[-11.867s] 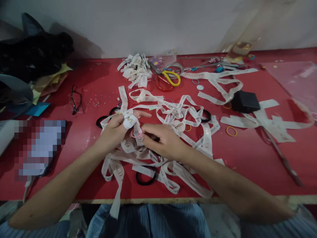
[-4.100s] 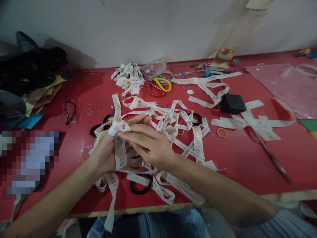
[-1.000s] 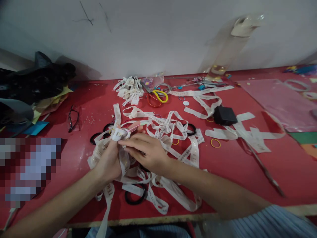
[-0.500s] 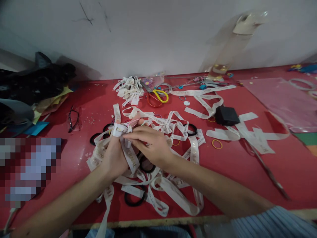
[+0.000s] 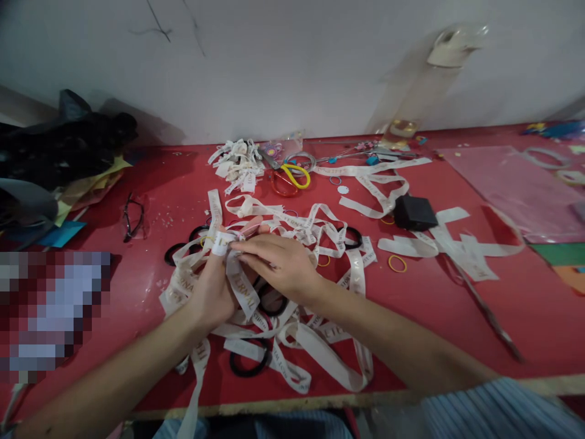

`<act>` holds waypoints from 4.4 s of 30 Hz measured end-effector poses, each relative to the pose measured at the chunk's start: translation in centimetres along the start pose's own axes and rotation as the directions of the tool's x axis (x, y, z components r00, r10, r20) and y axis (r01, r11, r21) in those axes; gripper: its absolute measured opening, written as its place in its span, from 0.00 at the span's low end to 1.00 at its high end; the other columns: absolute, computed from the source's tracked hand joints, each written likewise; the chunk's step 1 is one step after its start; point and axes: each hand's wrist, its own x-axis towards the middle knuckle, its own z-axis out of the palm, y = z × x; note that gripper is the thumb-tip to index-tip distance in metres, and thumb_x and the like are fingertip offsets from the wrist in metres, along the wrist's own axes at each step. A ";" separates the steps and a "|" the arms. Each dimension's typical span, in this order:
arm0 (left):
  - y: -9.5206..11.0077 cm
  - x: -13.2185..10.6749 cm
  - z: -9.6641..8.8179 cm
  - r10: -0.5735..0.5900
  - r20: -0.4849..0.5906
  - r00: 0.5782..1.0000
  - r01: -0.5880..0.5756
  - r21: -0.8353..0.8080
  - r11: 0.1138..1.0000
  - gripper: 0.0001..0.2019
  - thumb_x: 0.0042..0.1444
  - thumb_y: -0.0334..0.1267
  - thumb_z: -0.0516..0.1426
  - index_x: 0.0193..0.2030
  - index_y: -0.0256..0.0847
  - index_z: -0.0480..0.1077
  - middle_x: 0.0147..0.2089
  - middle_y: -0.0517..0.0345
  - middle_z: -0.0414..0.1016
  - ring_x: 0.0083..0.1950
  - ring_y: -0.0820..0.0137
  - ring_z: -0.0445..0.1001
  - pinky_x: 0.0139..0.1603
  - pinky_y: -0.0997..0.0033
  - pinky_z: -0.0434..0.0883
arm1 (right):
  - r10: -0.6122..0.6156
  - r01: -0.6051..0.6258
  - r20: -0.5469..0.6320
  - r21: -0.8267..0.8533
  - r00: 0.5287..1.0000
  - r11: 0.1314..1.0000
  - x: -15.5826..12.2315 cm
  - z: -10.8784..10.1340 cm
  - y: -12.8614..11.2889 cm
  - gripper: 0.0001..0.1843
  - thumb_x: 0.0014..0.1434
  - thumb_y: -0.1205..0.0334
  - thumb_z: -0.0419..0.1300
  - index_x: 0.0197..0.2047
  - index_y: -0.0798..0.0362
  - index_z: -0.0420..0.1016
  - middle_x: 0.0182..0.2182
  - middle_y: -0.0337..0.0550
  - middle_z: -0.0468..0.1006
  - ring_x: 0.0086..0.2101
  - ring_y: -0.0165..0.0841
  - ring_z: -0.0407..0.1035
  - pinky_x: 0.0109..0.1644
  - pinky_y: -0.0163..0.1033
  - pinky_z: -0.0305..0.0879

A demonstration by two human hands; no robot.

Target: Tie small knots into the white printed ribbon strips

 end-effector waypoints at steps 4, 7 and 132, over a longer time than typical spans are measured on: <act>-0.4 0.2 -0.2 0.042 0.025 0.999 -0.042 0.017 0.999 0.17 0.59 0.46 0.57 0.52 0.41 0.73 0.42 0.54 0.81 0.41 0.67 0.79 0.44 0.70 0.75 | 0.028 -0.028 -0.011 -0.053 1.000 0.998 -0.1 0.3 0.2 0.10 0.62 0.66 0.60 0.45 0.48 0.79 0.37 0.39 0.83 0.37 0.31 0.77 0.44 0.35 0.72; -0.7 0.4 -0.4 0.072 0.059 0.996 -0.074 0.039 0.996 0.18 0.58 0.46 0.57 0.52 0.42 0.73 0.42 0.53 0.81 0.42 0.67 0.79 0.44 0.70 0.74 | 0.024 -0.023 0.010 -0.111 1.000 0.994 -0.2 0.5 0.3 0.09 0.63 0.65 0.58 0.44 0.48 0.78 0.37 0.39 0.83 0.37 0.32 0.77 0.43 0.35 0.71; -2.4 0.7 -0.1 0.090 0.004 0.996 -0.090 -0.021 0.996 0.12 0.54 0.41 0.61 0.41 0.36 0.75 0.40 0.55 0.79 0.49 0.64 0.75 0.54 0.67 0.69 | -0.209 0.182 -0.011 -0.446 0.978 0.876 0.3 0.4 1.0 0.07 0.56 0.73 0.54 0.34 0.52 0.69 0.30 0.44 0.76 0.32 0.36 0.67 0.38 0.43 0.62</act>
